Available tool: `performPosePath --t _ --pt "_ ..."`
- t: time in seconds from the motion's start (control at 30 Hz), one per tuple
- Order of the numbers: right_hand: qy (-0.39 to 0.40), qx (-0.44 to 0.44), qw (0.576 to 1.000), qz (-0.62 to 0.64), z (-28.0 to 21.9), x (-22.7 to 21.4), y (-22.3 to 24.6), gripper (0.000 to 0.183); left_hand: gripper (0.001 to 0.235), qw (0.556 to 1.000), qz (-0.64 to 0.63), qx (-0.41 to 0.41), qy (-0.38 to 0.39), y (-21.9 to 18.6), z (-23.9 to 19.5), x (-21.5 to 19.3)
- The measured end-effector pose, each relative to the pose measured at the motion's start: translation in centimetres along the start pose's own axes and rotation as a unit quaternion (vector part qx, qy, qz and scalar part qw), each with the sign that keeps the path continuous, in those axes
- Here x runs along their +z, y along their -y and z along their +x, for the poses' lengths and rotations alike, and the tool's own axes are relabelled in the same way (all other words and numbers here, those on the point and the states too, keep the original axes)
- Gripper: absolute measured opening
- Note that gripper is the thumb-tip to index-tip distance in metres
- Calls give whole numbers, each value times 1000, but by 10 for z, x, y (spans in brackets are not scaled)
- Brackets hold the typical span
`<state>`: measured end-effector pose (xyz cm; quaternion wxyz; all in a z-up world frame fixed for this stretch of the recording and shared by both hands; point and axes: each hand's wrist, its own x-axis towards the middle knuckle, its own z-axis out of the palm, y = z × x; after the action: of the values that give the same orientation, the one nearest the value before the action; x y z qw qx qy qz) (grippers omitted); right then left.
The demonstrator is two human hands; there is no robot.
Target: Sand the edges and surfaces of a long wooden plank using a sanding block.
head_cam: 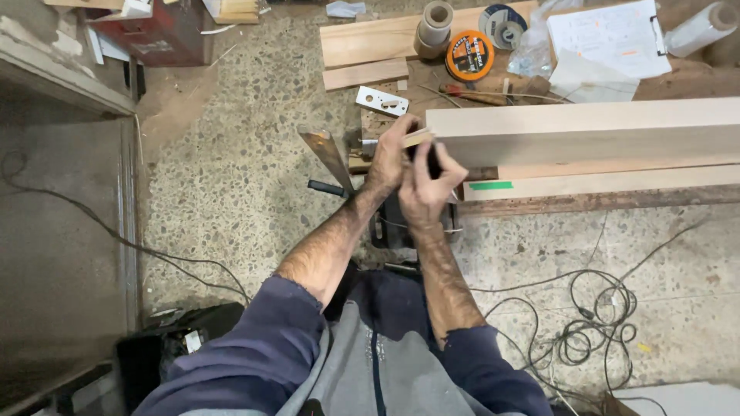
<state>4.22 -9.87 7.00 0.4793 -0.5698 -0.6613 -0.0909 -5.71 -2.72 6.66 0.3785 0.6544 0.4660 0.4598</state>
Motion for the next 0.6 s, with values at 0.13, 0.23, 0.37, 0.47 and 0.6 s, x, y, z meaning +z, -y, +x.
performPosePath --t 0.13,0.23,0.37,0.47,0.6 --pt "-2 -1 1000 16 18 -25 -33 46 40 999 -39 -15 5 -7 6 1" --pt "-90 107 990 1 58 -52 -49 51 44 999 -16 30 -20 -3 -3 3" --pt "-61 60 996 2 46 -20 -49 50 43 1000 9 6 -23 -5 -1 4" --pt "13 -43 999 0 7 -9 -20 51 39 999 -17 25 -22 -5 -7 -1" --pt "-21 -39 999 4 17 -33 -39 56 47 998 -17 -4 -52 24 -3 19"
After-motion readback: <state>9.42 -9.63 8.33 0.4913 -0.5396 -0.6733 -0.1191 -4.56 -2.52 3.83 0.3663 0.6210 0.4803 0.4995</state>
